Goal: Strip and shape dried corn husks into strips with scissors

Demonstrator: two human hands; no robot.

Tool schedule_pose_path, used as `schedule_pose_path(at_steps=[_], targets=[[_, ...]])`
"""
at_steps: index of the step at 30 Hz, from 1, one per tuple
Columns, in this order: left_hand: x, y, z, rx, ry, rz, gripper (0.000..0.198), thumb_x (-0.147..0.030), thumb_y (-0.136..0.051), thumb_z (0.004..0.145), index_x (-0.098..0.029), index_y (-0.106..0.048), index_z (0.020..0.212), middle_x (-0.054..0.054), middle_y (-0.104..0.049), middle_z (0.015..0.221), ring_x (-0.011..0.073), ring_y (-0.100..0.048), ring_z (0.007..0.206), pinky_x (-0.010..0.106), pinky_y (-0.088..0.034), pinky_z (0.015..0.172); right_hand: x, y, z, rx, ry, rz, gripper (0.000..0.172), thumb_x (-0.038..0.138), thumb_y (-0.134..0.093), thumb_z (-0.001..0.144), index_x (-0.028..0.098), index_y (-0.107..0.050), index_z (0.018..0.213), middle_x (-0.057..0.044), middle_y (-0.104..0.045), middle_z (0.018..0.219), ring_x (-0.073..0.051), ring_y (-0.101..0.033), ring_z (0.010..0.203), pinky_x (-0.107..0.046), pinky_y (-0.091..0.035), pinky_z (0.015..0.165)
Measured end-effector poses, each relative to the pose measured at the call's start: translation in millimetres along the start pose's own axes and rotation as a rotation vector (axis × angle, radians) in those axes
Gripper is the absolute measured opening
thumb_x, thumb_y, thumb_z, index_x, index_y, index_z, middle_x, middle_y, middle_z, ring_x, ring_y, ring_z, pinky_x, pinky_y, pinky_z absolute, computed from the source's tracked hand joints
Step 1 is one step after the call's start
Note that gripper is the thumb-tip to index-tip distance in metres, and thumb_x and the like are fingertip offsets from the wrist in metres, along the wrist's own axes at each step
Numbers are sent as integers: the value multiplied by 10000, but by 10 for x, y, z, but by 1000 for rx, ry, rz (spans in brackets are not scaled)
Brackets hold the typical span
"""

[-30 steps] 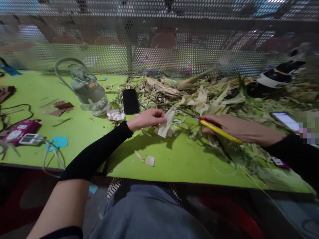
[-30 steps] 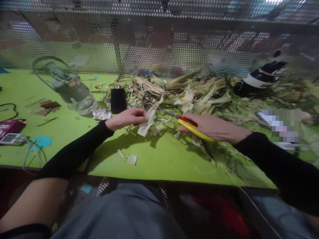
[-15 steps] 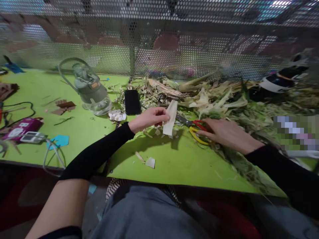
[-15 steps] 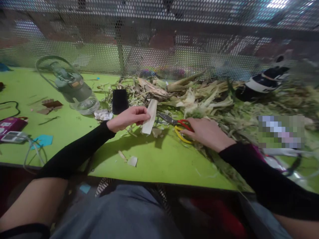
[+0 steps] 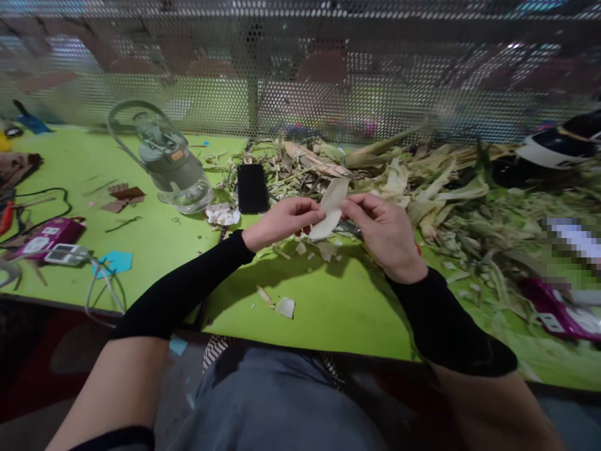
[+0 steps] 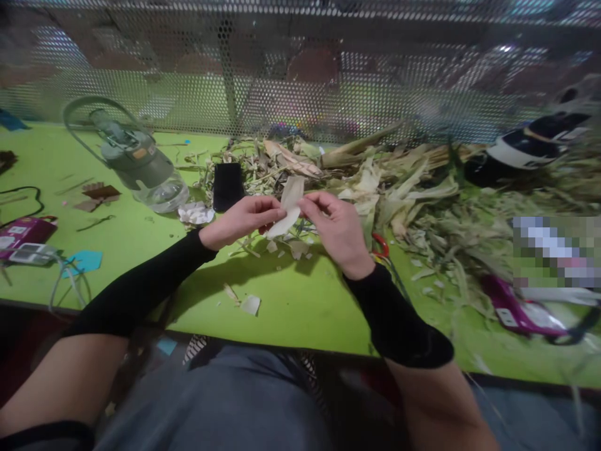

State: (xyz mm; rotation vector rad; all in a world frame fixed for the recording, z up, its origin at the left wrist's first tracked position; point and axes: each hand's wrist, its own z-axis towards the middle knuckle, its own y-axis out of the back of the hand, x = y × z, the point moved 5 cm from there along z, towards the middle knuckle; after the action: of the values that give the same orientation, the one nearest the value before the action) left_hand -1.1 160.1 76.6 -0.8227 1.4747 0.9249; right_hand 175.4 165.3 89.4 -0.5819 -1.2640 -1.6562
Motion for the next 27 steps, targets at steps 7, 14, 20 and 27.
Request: schedule_pose_path(at_steps=[7,14,20,27], targets=[[104,49,65,-12,30,41,186,-220,-617,976,-146,-633,807,-37,-588,678,66,-506,598,219,-364,597,-252,-124,-23,3,-45,184,345,593,-735,920,248,-722,921,-25,-766,872,-186,-707,791,-331,-598,745],[141,-26,47,14,2,43,181,-303,-698,939,-139,-652,875,-21,-632,774,76,-536,670,228,-392,645,-151,-160,-96,-15,31,143,225,462,-773,921,241,-734,939,-24,-772,887,-180,-700,766,-323,-592,701],[109,8,45,-56,-47,-26,207,-241,-628,988,-138,-623,810,-14,-635,741,79,-565,681,242,-445,710,-113,-205,-139,-19,76,134,208,444,-795,911,249,-733,950,-14,-760,865,-169,-676,714,-320,-576,658],[112,-71,9,19,27,-34,171,-159,-647,959,-135,-632,790,-26,-639,721,72,-557,662,239,-454,711,-65,-195,-174,-48,88,85,96,327,-755,925,244,-763,973,-16,-800,925,-163,-727,760,-321,-624,726]])
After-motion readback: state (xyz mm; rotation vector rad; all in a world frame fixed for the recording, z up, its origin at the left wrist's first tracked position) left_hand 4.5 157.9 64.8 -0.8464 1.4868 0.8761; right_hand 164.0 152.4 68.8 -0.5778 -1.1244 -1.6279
